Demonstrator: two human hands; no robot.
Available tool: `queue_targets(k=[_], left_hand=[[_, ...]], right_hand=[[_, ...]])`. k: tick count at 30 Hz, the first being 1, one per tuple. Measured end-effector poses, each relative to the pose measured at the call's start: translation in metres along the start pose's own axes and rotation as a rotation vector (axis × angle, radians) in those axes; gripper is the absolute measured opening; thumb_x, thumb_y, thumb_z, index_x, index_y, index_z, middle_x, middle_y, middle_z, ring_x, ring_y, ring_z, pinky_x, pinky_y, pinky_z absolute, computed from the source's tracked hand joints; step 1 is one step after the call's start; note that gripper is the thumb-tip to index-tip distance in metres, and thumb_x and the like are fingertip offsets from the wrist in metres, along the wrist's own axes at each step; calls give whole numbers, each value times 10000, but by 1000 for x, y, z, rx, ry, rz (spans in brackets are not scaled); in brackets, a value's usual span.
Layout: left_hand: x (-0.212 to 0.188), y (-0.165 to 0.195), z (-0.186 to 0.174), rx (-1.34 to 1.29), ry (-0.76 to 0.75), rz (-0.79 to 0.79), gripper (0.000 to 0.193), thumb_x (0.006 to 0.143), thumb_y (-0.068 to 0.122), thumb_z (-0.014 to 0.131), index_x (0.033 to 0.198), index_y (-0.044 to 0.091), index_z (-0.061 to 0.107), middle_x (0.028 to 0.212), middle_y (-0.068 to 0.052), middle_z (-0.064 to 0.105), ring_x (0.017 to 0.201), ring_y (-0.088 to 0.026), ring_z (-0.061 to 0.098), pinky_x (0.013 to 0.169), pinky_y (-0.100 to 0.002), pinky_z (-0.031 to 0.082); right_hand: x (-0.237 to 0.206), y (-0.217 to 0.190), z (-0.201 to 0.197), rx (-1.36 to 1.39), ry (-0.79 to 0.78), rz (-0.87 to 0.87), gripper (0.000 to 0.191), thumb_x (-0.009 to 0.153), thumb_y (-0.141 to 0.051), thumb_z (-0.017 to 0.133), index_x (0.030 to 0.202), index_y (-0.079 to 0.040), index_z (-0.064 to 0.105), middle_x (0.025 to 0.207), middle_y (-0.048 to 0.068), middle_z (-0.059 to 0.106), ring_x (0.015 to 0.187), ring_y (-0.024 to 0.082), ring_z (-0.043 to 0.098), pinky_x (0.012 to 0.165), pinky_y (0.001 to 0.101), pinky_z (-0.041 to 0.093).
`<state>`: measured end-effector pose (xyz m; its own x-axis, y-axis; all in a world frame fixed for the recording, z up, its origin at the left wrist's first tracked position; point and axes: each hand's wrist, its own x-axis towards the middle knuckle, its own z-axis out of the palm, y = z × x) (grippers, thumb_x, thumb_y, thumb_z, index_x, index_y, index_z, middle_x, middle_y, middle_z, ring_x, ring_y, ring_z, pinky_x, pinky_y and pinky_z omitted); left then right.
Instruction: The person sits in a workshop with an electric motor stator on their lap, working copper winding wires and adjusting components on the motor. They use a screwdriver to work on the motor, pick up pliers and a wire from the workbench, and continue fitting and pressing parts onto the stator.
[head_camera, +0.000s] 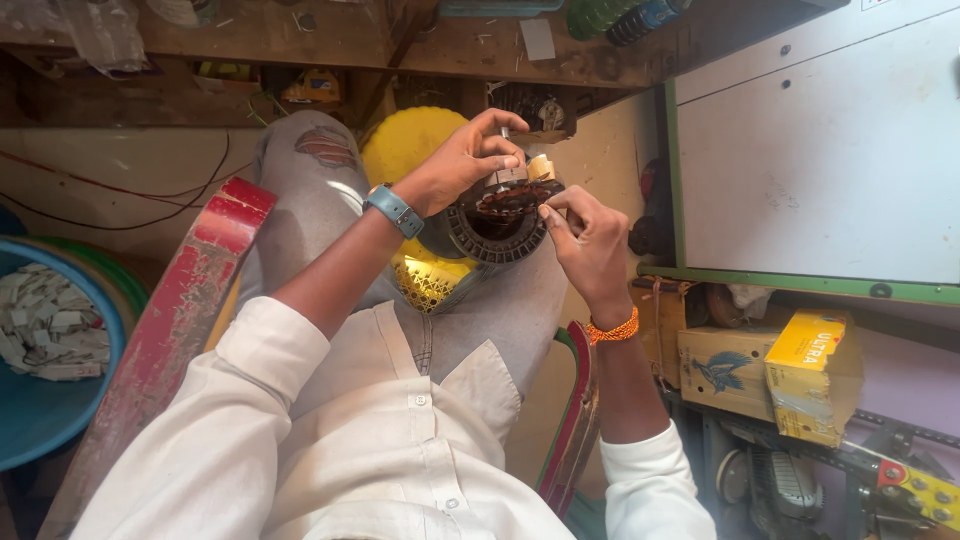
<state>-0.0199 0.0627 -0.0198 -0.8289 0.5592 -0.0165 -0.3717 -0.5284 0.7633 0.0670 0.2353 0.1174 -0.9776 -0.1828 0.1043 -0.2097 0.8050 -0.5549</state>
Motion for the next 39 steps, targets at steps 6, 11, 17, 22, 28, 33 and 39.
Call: queue_targets(k=[6, 11, 17, 22, 28, 33, 39], left_hand=[[6, -1, 1, 61, 45, -44, 334, 938, 109, 717, 1243, 99, 581, 1047, -3, 753, 1005, -76, 678, 910, -251, 545], [1, 6, 5, -36, 21, -50, 298, 990, 226, 709, 1229, 87, 599, 1080, -19, 727, 1035, -109, 688, 929, -289, 569], [-27, 9, 36, 704, 164, 267, 506, 787, 254, 874, 1199, 93, 629, 1061, -74, 714, 983, -221, 697, 855, -357, 552], [-30, -1, 53, 970, 409, 336, 369, 826, 259, 853, 1123, 103, 699, 1011, -83, 731, 964, -263, 695, 815, -385, 551], [-34, -15, 52, 1112, 500, 384, 360, 845, 276, 848, 1125, 108, 694, 923, -86, 650, 851, -247, 658, 730, -396, 549], [-32, -18, 54, 1100, 512, 379, 330, 849, 279, 849, 1084, 110, 690, 895, -75, 638, 840, -235, 642, 725, -391, 540], [-29, -9, 38, 743, 306, 267, 468, 883, 258, 825, 1260, 120, 585, 1097, -76, 684, 1056, -191, 640, 879, -351, 554]], right_hand=[[-18, 29, 14, 320, 82, 178, 95, 976, -93, 742, 934, -10, 725, 708, -54, 528, 616, 28, 372, 535, 252, 286], [-45, 42, 42, 156, 88, 45, 117, 989, -95, 692, 1044, -18, 762, 897, 58, 752, 784, 100, 684, 692, 274, 543], [-68, 58, 40, 46, 20, 211, 145, 958, -90, 696, 1036, 19, 753, 883, 183, 749, 759, 167, 744, 704, 303, 556], [-38, 64, 0, 108, 152, 55, 128, 994, -47, 672, 1065, 14, 759, 952, 122, 786, 848, 144, 741, 759, 279, 574], [18, 44, -17, 1, 169, 66, 123, 978, -42, 713, 1057, -5, 800, 853, 108, 784, 656, 119, 623, 575, 268, 450], [54, 34, -10, 84, 87, -115, 95, 973, -27, 716, 1044, 3, 770, 875, 104, 772, 725, 96, 669, 647, 251, 506], [97, 59, 10, 21, -142, -16, 113, 894, -108, 759, 961, -25, 798, 811, 94, 763, 691, 130, 687, 637, 275, 513]])
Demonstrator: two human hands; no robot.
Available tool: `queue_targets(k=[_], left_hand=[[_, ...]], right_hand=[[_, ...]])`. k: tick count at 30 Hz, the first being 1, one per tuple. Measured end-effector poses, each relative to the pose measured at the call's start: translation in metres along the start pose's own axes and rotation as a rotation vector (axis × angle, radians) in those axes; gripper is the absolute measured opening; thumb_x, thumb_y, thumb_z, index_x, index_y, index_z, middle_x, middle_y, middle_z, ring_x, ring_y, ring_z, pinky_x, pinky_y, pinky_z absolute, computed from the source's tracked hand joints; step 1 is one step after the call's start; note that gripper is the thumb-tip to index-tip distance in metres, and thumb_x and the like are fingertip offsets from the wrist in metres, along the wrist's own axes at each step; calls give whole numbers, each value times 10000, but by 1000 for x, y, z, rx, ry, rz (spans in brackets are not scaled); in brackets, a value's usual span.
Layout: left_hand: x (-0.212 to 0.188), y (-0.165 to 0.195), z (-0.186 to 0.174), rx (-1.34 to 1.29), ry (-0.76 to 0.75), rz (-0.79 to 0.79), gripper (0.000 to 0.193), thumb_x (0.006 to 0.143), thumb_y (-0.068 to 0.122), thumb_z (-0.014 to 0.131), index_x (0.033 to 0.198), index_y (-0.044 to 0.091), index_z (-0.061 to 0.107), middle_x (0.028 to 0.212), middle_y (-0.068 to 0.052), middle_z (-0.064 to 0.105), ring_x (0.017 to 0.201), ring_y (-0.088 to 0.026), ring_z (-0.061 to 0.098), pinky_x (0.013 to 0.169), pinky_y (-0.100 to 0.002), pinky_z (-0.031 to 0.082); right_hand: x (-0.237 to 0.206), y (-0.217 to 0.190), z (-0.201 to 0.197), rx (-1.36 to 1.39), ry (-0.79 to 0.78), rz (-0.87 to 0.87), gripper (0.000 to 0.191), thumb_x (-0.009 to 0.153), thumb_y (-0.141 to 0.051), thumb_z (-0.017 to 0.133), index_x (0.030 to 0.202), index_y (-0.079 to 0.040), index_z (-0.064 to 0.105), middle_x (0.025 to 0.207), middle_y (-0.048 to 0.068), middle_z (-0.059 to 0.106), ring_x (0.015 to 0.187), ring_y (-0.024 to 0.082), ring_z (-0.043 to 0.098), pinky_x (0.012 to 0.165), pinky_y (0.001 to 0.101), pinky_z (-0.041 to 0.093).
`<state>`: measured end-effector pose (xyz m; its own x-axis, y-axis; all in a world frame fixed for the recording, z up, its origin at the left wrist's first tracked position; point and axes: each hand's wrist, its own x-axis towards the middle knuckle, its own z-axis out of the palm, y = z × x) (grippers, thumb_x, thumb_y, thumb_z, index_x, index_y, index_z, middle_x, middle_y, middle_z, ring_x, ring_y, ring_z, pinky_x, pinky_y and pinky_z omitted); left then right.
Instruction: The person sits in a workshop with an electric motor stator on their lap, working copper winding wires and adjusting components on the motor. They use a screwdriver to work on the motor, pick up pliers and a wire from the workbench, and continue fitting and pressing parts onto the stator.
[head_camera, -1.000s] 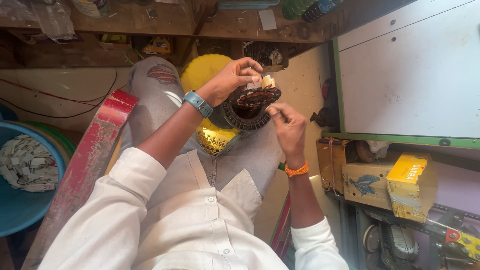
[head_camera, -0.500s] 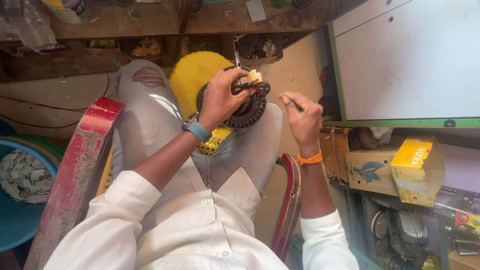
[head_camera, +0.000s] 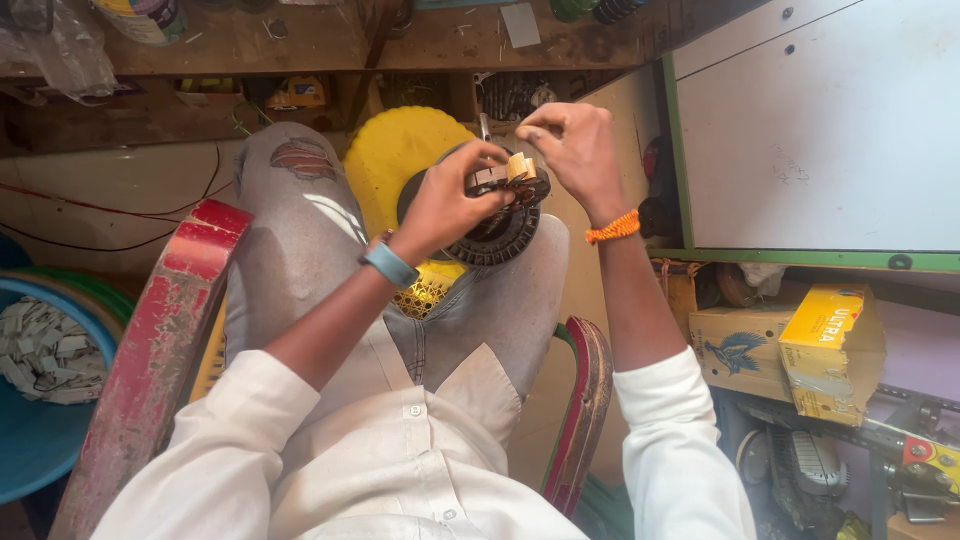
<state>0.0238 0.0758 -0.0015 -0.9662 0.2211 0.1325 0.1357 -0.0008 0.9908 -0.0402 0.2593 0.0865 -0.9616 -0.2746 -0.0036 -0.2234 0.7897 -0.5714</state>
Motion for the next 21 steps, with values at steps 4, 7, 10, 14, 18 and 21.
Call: queue_targets(k=[4, 7, 10, 14, 18, 21], left_hand=[[20, -8, -22, -762, -159, -413, 693, 953, 350, 690, 1515, 137, 346, 1201, -117, 726, 1128, -165, 675, 896, -301, 561], [26, -10, -21, -859, -141, -485, 726, 928, 285, 697, 1515, 126, 299, 1116, -103, 765, 1026, -160, 708, 875, -289, 573], [27, -14, -19, -808, -139, -442, 720, 899, 172, 731, 1478, 127, 307, 1035, -36, 739, 967, -119, 690, 865, -273, 577], [35, -26, -19, -755, -234, -377, 508, 912, 81, 718, 1362, 98, 483, 966, 17, 741, 922, -77, 684, 850, -250, 565], [44, -36, -19, -672, -320, -293, 281, 941, 77, 746, 1181, 79, 600, 967, 27, 732, 941, -56, 668, 873, -237, 553], [44, -38, -20, -648, -326, -268, 231, 944, 89, 746, 1139, 79, 623, 968, 23, 728, 949, -59, 664, 891, -244, 548]], right_hand=[[22, 7, 15, -31, -172, 3, 140, 837, -128, 793, 939, -32, 797, 776, 89, 745, 691, 114, 689, 638, 267, 521], [33, -8, 10, 27, -178, 61, 116, 855, -131, 787, 923, -36, 795, 751, 63, 735, 662, 76, 636, 596, 258, 488], [22, -33, -11, 55, -153, 6, 108, 885, -120, 787, 917, -16, 778, 729, 41, 695, 640, 47, 546, 565, 260, 424], [-17, -63, -28, -43, -91, -34, 84, 896, -92, 797, 909, -12, 775, 665, 42, 631, 579, 49, 490, 509, 271, 348], [-53, -72, -23, -144, 5, -59, 104, 904, -92, 809, 869, -21, 743, 677, 35, 672, 524, 68, 509, 466, 279, 369], [-80, -68, -7, -172, 10, -41, 96, 896, -106, 794, 880, -44, 722, 714, 53, 707, 536, 105, 605, 481, 300, 445]])
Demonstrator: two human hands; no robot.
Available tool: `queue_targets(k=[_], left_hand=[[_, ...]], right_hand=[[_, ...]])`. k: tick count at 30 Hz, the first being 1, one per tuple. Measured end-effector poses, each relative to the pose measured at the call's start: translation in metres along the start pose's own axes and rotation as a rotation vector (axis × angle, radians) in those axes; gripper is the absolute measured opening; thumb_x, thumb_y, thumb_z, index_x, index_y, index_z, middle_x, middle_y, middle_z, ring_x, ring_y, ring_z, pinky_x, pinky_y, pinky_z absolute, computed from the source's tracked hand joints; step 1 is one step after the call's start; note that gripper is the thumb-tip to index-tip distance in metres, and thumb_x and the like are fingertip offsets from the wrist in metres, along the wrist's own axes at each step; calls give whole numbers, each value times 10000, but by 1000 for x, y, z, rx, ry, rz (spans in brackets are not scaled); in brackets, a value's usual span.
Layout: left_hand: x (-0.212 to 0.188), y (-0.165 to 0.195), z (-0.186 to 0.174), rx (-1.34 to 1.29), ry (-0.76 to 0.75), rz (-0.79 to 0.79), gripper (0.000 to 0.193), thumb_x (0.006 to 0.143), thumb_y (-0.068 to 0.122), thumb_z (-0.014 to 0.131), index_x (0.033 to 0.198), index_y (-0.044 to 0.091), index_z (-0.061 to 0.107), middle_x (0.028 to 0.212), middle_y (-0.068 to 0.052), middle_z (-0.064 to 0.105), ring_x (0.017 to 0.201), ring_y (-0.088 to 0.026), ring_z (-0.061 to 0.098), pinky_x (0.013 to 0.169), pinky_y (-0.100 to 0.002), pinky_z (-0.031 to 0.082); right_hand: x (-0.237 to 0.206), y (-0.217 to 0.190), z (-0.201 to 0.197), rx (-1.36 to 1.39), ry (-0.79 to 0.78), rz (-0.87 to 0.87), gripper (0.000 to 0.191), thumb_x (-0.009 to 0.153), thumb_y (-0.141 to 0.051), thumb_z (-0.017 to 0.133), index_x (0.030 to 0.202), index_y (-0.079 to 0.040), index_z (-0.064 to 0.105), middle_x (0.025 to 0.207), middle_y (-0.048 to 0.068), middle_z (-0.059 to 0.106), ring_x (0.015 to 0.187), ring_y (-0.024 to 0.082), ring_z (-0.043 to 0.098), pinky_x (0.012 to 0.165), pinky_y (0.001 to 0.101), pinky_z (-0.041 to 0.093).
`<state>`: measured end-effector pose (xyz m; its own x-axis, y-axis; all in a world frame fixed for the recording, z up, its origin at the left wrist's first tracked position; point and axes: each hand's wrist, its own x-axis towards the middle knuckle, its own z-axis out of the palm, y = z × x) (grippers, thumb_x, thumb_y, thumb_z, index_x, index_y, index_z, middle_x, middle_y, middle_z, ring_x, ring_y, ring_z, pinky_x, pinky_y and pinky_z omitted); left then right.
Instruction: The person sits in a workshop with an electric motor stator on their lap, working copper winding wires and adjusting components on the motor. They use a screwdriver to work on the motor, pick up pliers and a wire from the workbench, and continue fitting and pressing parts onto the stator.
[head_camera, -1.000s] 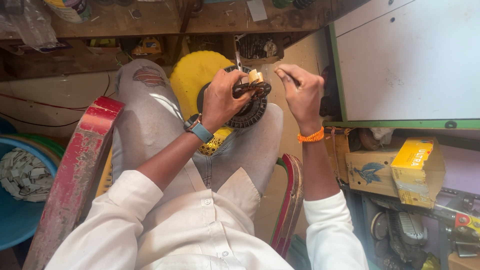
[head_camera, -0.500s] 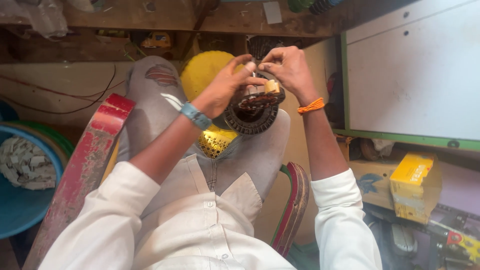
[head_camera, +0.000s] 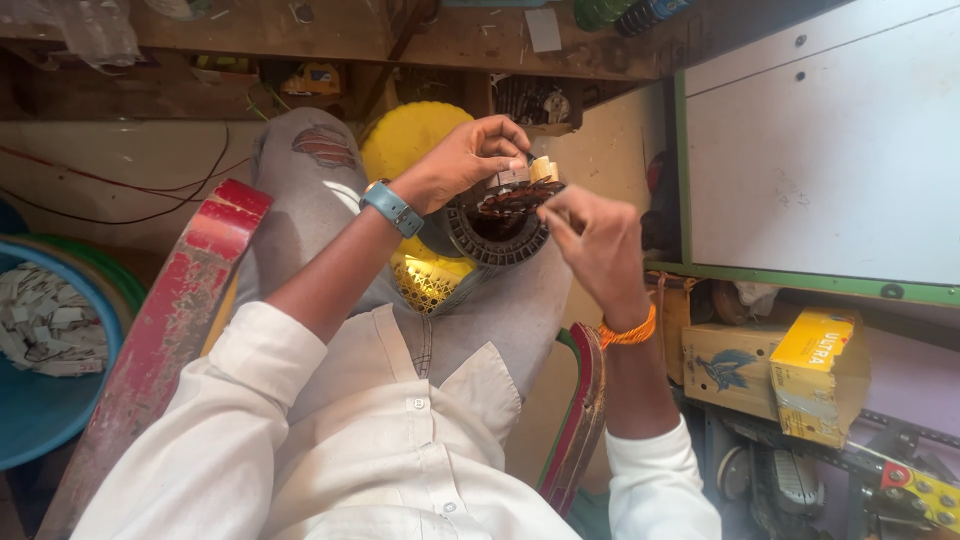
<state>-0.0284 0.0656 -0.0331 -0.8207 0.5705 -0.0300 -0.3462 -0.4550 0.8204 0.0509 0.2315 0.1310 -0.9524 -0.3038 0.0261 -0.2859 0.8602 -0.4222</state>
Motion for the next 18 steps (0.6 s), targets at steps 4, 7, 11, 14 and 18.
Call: queue_targets(k=[4, 7, 11, 14, 18], left_hand=[[-9, 11, 9, -15, 41, 13, 267, 954, 186, 746, 1168, 84, 622, 1011, 33, 732, 1004, -58, 675, 923, -259, 553], [-23, 22, 27, 235, 112, 118, 439, 853, 248, 809, 1221, 123, 605, 1047, 29, 705, 973, -79, 667, 862, -271, 561], [-40, 34, 55, 655, 299, 176, 537, 757, 350, 889, 1210, 171, 662, 1024, -3, 758, 861, -141, 687, 785, -299, 567], [-50, 38, 67, 966, 389, 433, 558, 747, 377, 923, 1204, 163, 684, 982, -24, 736, 877, -250, 618, 759, -379, 533], [-47, 33, 73, 1012, 496, 372, 523, 755, 329, 890, 1219, 175, 705, 934, -65, 669, 845, -247, 622, 710, -397, 524]], right_hand=[[-32, 10, 31, -119, -26, -145, 57, 880, -99, 761, 892, -79, 710, 760, 103, 707, 648, 257, 682, 599, 381, 506], [-42, 27, 45, -118, 29, -114, 48, 884, -89, 735, 927, -81, 716, 785, 120, 704, 702, 310, 691, 606, 408, 500], [-49, 49, 47, -51, 106, -90, 59, 901, -51, 705, 951, -83, 712, 827, 122, 712, 737, 306, 704, 632, 388, 520], [-46, 60, 43, -54, 101, -58, 33, 913, -61, 721, 941, -67, 705, 821, 137, 702, 744, 316, 701, 638, 395, 518], [-41, 65, 40, -25, 104, -48, 44, 913, -64, 734, 938, -38, 709, 833, 143, 719, 745, 310, 706, 646, 390, 519]])
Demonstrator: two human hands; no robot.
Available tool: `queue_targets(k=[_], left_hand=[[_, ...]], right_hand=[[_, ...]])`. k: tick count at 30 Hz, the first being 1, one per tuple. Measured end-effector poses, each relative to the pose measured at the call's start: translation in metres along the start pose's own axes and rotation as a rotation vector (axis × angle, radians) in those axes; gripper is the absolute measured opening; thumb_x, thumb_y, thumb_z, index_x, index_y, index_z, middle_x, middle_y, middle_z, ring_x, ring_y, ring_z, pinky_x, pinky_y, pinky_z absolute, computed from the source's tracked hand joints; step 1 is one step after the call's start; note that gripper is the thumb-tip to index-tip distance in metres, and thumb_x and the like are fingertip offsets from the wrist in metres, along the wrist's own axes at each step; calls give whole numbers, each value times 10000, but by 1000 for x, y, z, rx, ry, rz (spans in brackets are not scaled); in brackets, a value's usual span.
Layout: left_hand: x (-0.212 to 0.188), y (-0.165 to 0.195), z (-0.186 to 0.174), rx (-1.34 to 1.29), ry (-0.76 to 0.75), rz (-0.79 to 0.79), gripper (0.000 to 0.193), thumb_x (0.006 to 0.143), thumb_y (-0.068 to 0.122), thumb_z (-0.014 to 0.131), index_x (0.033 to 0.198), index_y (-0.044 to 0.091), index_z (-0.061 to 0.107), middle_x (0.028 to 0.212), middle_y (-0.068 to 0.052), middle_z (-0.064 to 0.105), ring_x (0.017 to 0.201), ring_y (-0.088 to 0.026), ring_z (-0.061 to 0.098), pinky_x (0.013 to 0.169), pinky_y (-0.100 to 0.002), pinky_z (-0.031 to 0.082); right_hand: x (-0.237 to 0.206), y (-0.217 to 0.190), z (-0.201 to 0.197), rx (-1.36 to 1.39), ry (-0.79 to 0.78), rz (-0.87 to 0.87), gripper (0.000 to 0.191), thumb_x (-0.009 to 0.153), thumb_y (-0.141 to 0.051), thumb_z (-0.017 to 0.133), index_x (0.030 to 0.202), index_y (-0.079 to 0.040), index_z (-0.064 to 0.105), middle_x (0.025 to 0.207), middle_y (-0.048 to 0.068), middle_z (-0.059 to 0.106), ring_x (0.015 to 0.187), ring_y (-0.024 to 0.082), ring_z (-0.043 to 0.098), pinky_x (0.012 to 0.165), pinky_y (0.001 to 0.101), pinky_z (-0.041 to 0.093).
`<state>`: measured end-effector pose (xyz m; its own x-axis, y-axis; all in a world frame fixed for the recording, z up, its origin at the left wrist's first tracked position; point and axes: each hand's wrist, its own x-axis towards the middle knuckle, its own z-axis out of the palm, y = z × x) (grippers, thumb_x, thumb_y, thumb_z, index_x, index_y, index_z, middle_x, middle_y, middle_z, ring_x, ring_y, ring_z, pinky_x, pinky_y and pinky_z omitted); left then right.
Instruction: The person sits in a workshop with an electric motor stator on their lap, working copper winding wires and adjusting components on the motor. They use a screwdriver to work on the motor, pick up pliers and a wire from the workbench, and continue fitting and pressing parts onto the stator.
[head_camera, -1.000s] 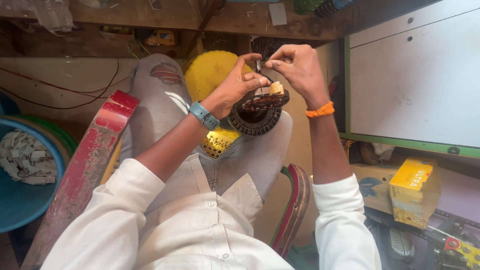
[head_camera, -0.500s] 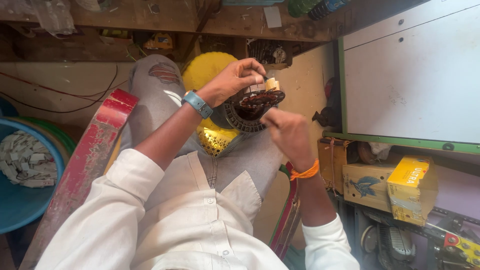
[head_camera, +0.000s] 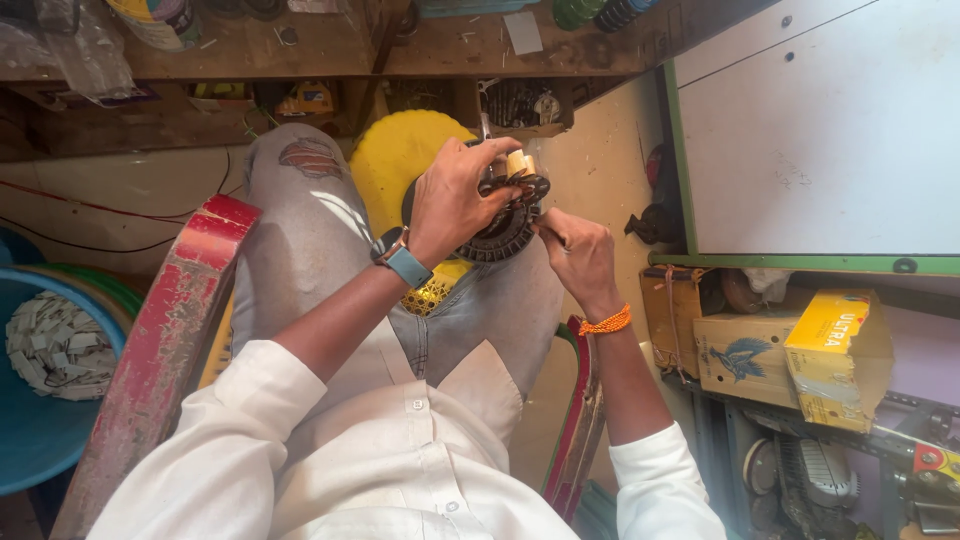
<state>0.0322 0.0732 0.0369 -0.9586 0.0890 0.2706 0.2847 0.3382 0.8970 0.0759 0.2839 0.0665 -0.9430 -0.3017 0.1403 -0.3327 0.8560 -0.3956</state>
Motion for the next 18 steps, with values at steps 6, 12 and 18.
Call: queue_targets(k=[6, 12, 18], left_hand=[[-6, -13, 16, 77, 45, -14, 388, 794, 282, 887, 1113, 119, 740, 888, -83, 653, 846, -258, 611, 695, -408, 510], [-10, -21, 22, 116, 88, 114, 405, 792, 257, 880, 1111, 60, 728, 885, -90, 660, 852, -249, 610, 701, -399, 510], [-12, -23, 21, 75, 106, 128, 398, 806, 231, 876, 1128, 68, 707, 922, -80, 673, 877, -244, 617, 738, -394, 510]], right_hand=[[8, 0, -20, 243, 45, 132, 54, 916, 1, 715, 956, -10, 749, 830, 62, 747, 701, 102, 663, 606, 274, 495], [46, -3, -32, 245, 92, 59, 30, 950, -32, 782, 940, -7, 767, 757, 18, 703, 639, 34, 558, 549, 231, 402], [88, -6, -20, 350, 33, 33, 32, 950, -28, 775, 941, 0, 762, 752, 16, 701, 659, 28, 564, 565, 230, 413]])
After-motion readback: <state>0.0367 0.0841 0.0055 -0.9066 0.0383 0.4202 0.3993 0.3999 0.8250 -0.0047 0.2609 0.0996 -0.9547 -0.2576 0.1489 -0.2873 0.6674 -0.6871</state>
